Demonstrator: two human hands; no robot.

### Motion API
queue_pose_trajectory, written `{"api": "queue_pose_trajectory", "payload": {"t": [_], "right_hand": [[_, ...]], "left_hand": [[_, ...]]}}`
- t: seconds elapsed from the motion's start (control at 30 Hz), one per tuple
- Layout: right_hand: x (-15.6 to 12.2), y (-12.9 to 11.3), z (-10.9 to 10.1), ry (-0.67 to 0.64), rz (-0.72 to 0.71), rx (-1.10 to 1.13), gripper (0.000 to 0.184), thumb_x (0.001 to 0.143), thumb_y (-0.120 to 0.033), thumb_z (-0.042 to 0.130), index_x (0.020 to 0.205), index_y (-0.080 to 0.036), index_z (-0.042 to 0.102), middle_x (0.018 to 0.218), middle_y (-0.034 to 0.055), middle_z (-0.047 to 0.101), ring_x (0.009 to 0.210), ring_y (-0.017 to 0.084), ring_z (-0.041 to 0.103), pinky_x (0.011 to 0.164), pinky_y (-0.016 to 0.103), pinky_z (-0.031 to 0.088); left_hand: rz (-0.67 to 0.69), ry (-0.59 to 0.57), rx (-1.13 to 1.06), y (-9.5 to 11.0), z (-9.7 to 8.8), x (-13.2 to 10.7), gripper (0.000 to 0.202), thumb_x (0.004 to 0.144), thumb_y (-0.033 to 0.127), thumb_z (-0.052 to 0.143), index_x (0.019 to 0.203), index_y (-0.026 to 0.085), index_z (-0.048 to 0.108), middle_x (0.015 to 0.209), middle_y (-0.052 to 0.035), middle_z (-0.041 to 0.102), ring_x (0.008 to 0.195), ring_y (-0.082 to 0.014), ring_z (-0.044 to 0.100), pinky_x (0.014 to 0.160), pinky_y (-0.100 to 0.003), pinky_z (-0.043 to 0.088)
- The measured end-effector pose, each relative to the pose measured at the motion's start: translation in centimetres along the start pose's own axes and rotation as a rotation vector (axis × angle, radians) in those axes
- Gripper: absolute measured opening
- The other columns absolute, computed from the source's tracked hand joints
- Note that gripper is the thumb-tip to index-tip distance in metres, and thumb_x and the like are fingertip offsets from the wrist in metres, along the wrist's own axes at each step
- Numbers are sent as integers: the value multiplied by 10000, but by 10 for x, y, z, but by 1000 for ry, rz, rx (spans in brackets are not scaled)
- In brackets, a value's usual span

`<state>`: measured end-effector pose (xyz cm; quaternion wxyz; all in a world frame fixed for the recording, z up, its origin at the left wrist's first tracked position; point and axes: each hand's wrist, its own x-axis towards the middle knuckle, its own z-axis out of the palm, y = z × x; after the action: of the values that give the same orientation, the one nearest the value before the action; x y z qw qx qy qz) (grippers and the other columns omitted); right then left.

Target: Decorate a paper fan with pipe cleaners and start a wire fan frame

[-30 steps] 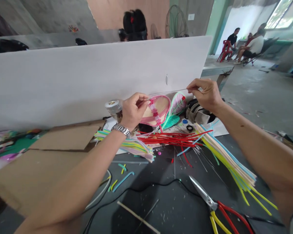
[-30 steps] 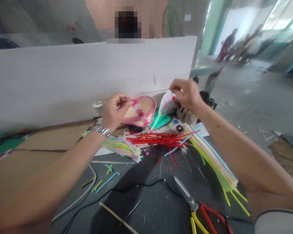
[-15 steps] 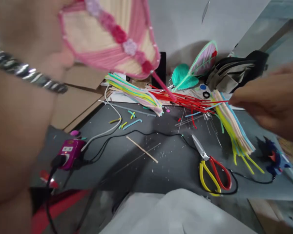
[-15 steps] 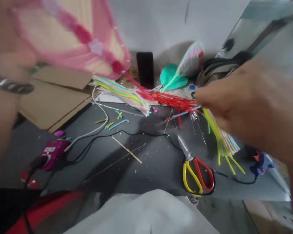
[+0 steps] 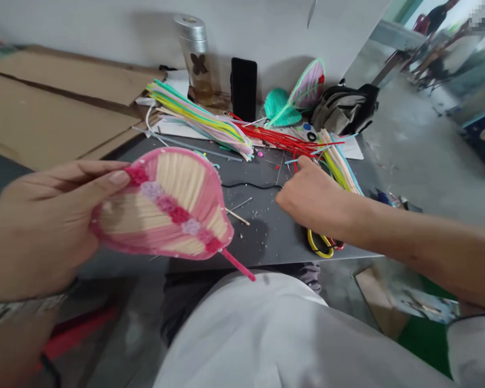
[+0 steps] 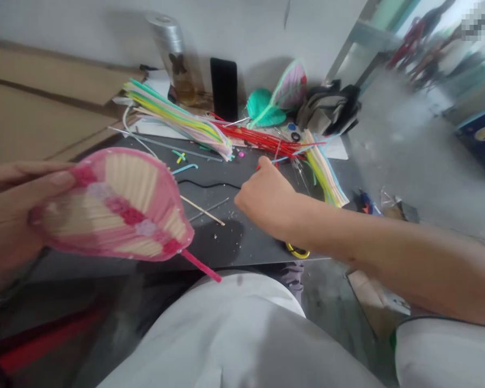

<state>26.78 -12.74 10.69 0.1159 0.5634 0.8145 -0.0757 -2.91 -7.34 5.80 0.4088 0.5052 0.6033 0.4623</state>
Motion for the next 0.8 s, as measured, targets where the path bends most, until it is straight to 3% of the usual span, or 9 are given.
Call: {"api": "queue_pose_trajectory", "payload": {"t": [0.1, 0.17, 0.37, 0.5, 0.57, 0.67, 0.73, 0.8], "right_hand": [[-7, -2, -1, -173, 32, -412, 274, 698, 13, 705, 561, -211, 628, 561, 59, 663, 660, 244, 661, 802, 440, 405], [-12, -3, -3, -193, 45, -504, 219, 761, -5, 676, 672, -202, 713, 661, 102, 742, 712, 271, 704, 754, 416, 409], [-21, -8, 14, -296, 86, -508, 212, 844, -13, 626, 857, -156, 782, 882, 171, 813, 857, 301, 769, 812, 417, 443], [-31, -2, 15, -283, 94, -420, 234, 854, -6, 583, 870, -145, 770, 912, 172, 808, 856, 276, 767, 660, 331, 400], [-41, 10, 3, -207, 144, -340, 215, 820, -6, 589, 830, -155, 744, 878, 154, 795, 800, 252, 743, 596, 311, 338], [-59, 33, -20, 166, 194, -82, 161, 828, -83, 588, 780, -193, 696, 767, 71, 741, 682, 194, 640, 592, 305, 323], [-68, 43, -32, 373, 111, 216, 125, 859, -185, 590, 791, -200, 694, 694, 22, 680, 630, 164, 560, 610, 297, 367], [-72, 45, -37, 445, 1, 427, 142, 877, -265, 593, 803, -206, 699, 672, 0, 645, 619, 152, 520, 608, 292, 389]], "left_hand": [[-20, -74, -103, 5, 10, -10, 319, 588, 357, 869, 810, 149, 774, 627, 40, 692, 575, -91, 582, 576, -253, 512], [-17, -151, -121, 4, 15, -12, 288, 605, 334, 871, 792, 140, 767, 631, 31, 697, 580, -88, 576, 571, -235, 510], [78, -336, -149, -13, 39, -13, 208, 709, 295, 858, 826, 142, 780, 745, -36, 772, 627, -139, 630, 545, -238, 488], [154, -423, -65, -12, 57, -17, 95, 771, 256, 796, 818, 173, 791, 759, -34, 785, 645, -161, 670, 584, -263, 515], [202, -471, -20, -9, 63, -19, 76, 785, 251, 781, 814, 183, 795, 775, -39, 793, 667, -171, 692, 605, -268, 533], [279, -519, -2, -4, 67, -25, 93, 804, 268, 769, 845, 191, 803, 824, -49, 809, 711, -184, 719, 644, -279, 563], [350, -517, 10, -2, 67, -32, 114, 815, 279, 770, 886, 197, 807, 858, -52, 816, 747, -191, 734, 677, -289, 583], [423, -502, 28, -1, 67, -41, 136, 830, 281, 766, 937, 206, 804, 877, -47, 816, 767, -193, 743, 694, -293, 598]]}}
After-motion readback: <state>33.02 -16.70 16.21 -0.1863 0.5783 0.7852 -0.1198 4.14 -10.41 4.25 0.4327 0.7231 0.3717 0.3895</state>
